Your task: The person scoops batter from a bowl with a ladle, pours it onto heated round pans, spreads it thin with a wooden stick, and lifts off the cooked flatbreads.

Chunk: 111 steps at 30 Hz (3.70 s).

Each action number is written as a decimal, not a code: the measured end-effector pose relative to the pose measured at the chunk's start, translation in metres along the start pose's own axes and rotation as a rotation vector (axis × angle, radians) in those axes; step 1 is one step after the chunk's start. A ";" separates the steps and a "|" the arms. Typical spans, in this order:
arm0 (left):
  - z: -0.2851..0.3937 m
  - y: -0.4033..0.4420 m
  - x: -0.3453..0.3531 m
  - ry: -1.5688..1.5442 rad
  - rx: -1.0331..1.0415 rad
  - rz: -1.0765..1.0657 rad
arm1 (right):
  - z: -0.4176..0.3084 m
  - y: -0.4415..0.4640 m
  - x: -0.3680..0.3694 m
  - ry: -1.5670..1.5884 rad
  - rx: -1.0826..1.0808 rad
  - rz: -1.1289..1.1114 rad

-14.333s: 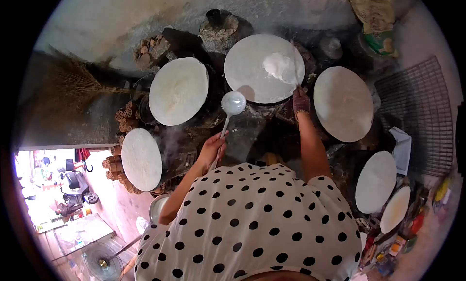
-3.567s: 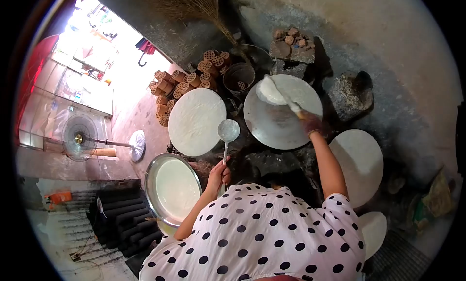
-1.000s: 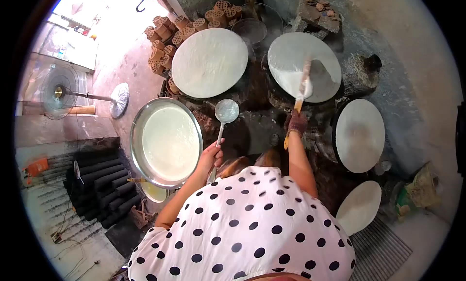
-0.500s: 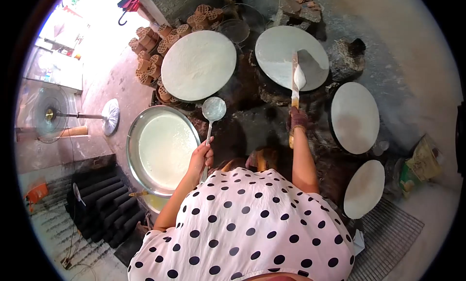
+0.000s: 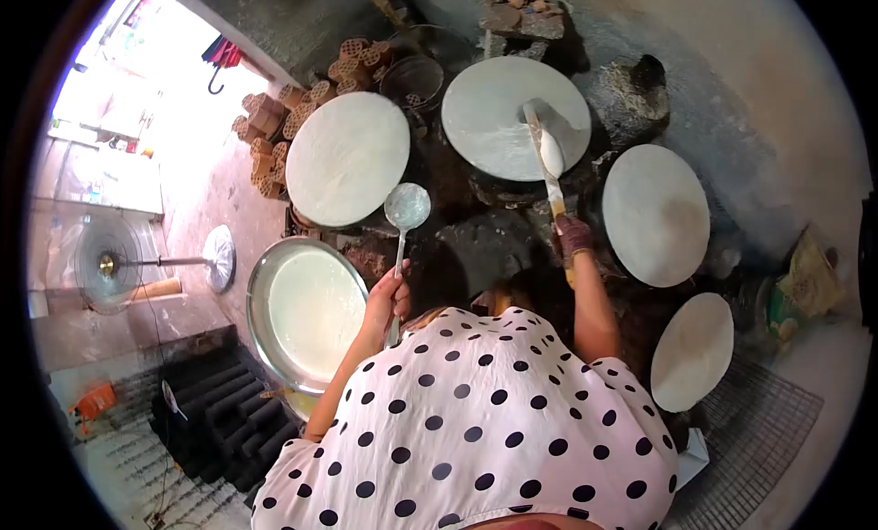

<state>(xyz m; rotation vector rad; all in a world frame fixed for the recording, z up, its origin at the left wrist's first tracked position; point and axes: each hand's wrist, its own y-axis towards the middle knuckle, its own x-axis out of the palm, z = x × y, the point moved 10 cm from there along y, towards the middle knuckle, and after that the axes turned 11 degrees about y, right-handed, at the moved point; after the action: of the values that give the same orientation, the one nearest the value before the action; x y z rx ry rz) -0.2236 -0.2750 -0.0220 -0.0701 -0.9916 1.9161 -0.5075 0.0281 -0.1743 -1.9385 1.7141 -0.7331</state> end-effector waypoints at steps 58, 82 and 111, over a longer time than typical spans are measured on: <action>0.043 0.140 0.104 0.445 0.016 -0.162 | -0.118 0.025 0.037 -0.597 -0.553 -0.094; 0.110 0.118 0.184 -0.016 0.024 -0.238 | -0.099 0.075 0.087 -1.134 -0.576 -0.161; -0.212 -0.131 0.315 0.778 -0.575 -1.186 | 0.297 -0.471 -0.351 -0.144 -0.006 1.035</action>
<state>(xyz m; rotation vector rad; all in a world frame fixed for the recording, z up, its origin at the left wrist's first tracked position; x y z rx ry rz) -0.2138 0.1235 0.0284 -0.4181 -0.7152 0.4054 0.0105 0.4318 -0.1291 -0.8238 2.2382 -0.1778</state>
